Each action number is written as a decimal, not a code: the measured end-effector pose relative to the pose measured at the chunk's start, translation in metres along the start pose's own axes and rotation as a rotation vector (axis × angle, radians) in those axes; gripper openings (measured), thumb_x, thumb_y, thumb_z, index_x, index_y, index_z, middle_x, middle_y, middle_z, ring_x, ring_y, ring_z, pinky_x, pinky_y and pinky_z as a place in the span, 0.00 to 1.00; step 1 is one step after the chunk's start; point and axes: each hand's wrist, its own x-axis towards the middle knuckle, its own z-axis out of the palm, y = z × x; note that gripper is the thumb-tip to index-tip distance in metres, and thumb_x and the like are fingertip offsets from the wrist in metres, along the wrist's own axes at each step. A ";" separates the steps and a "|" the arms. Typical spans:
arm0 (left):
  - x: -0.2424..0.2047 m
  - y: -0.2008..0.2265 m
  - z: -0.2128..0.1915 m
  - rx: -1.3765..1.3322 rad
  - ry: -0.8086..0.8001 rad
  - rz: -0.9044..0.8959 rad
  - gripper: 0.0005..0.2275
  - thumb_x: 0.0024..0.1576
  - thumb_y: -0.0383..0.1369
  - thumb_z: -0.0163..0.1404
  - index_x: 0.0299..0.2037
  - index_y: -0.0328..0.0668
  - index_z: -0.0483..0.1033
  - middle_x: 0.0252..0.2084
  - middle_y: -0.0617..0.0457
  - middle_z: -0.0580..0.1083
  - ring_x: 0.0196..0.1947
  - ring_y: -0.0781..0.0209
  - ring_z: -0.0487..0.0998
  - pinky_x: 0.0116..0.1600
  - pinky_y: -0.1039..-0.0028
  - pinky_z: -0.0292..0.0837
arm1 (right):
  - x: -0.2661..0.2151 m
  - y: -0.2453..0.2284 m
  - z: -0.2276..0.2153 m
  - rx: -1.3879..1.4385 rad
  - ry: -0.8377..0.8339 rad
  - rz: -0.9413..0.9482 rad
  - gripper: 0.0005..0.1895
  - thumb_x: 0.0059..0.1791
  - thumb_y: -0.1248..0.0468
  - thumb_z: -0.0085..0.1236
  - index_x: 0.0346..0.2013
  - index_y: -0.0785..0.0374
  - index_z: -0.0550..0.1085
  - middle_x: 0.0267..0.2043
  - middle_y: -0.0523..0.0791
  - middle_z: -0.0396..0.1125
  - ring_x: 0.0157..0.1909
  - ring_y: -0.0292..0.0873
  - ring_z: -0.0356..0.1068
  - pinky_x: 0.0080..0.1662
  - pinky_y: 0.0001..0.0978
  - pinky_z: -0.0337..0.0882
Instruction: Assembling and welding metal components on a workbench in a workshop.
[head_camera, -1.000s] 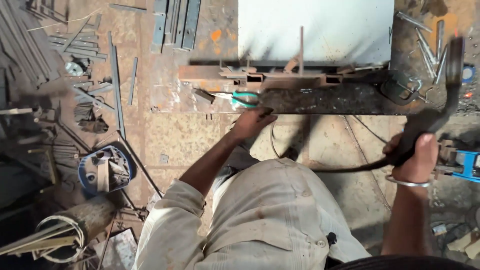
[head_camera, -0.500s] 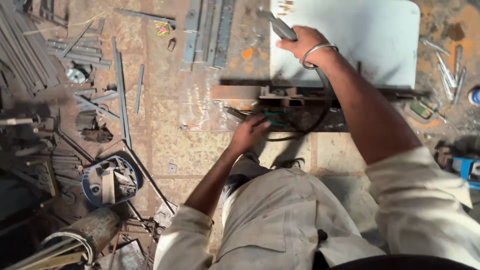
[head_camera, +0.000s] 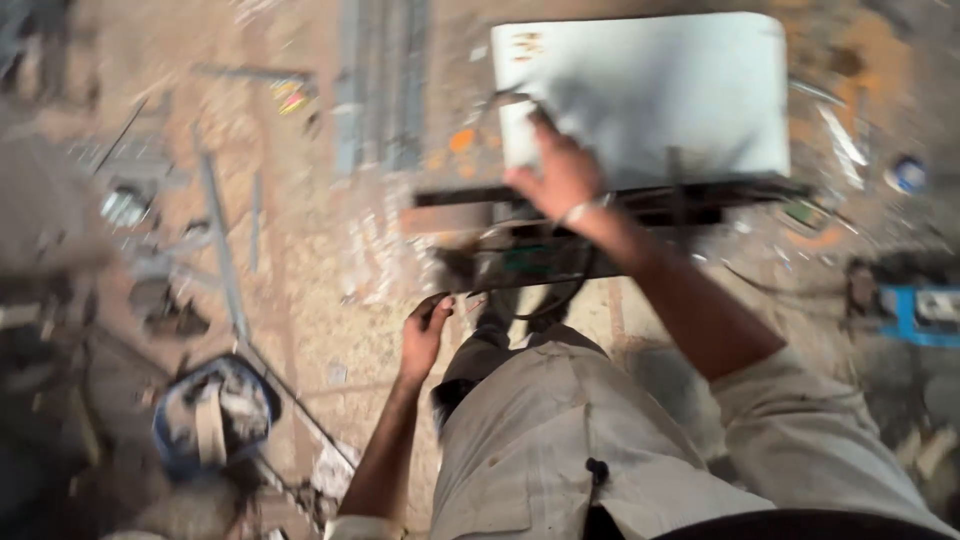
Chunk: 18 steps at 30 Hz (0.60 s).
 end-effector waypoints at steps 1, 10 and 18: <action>0.011 -0.006 0.001 0.010 -0.059 0.010 0.19 0.63 0.41 0.52 0.54 0.30 0.77 0.44 0.49 0.82 0.45 0.64 0.80 0.54 0.73 0.73 | -0.029 0.000 -0.025 -0.016 0.032 0.049 0.44 0.47 0.45 0.69 0.70 0.64 0.65 0.49 0.56 0.72 0.48 0.59 0.72 0.50 0.50 0.72; 0.055 0.069 0.028 0.088 0.008 0.183 0.16 0.68 0.40 0.47 0.50 0.30 0.77 0.42 0.51 0.80 0.44 0.65 0.78 0.54 0.73 0.72 | -0.178 0.274 -0.151 0.537 0.594 0.249 0.09 0.61 0.66 0.58 0.38 0.68 0.74 0.43 0.48 0.72 0.43 0.40 0.72 0.47 0.30 0.70; 0.042 0.151 0.109 0.500 0.194 0.462 0.17 0.70 0.35 0.49 0.61 0.26 0.70 0.56 0.36 0.73 0.53 0.49 0.76 0.57 0.65 0.73 | -0.173 0.599 -0.088 -0.084 0.363 0.598 0.15 0.53 0.55 0.64 0.42 0.65 0.83 0.37 0.56 0.75 0.40 0.56 0.74 0.43 0.46 0.72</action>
